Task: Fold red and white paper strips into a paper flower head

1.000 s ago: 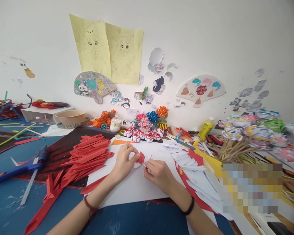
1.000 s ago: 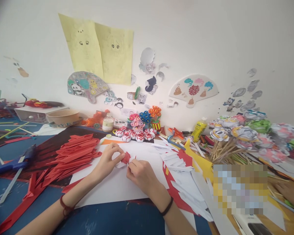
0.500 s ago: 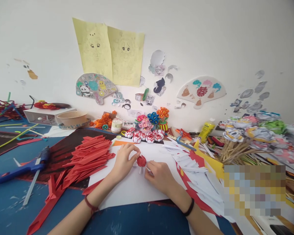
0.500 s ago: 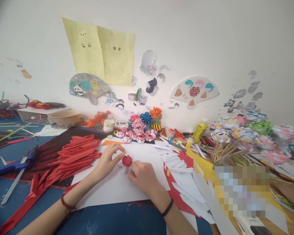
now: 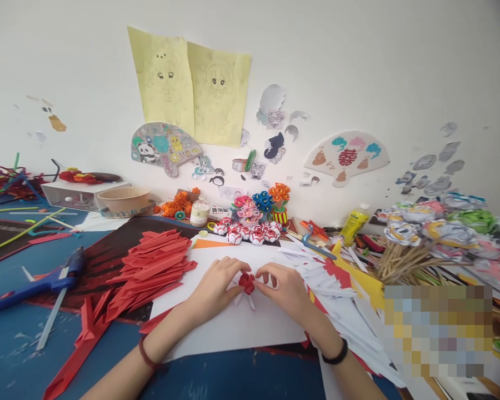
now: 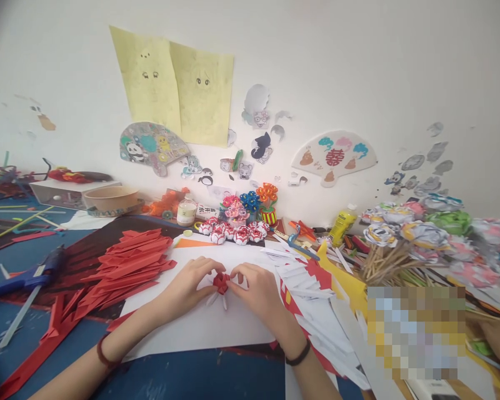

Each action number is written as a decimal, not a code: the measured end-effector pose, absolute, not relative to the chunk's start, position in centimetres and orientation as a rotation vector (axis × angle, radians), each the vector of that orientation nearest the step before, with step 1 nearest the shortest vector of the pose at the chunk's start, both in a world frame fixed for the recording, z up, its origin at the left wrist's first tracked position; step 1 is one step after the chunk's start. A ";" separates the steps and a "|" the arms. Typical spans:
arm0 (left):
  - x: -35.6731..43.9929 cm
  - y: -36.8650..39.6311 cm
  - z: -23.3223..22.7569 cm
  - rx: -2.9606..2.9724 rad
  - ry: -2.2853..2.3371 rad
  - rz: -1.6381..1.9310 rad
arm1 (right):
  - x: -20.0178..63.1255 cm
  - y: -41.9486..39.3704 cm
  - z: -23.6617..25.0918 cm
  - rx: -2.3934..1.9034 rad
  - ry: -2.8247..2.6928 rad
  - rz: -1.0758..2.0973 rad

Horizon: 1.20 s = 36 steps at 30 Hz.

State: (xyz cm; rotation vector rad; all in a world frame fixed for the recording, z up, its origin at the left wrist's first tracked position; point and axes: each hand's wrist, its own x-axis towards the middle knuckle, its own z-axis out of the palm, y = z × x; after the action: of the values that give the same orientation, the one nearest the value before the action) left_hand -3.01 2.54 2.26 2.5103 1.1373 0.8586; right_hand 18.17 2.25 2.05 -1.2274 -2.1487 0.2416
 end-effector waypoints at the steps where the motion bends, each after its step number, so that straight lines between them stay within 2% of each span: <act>1: -3.0 2.5 2.2 2.504 1.129 0.866 | 18.2 2.3 2.2 -1.191 -2.163 0.277; 9: -3.1 2.4 2.4 2.514 1.080 0.903 | 17.8 2.0 2.2 -0.976 -2.312 0.398; 30: -3.4 3.0 2.6 2.675 1.030 0.798 | 17.1 2.9 0.5 -1.025 -2.026 0.548; 36: -3.0 3.1 2.2 2.633 1.040 0.832 | 16.2 2.7 -0.2 -1.067 -1.944 0.508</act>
State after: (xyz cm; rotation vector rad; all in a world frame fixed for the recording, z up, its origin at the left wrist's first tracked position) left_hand -3.05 3.13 2.23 2.6325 1.0395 0.8317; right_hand 16.18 2.66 -0.24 -1.0668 -1.9436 0.5083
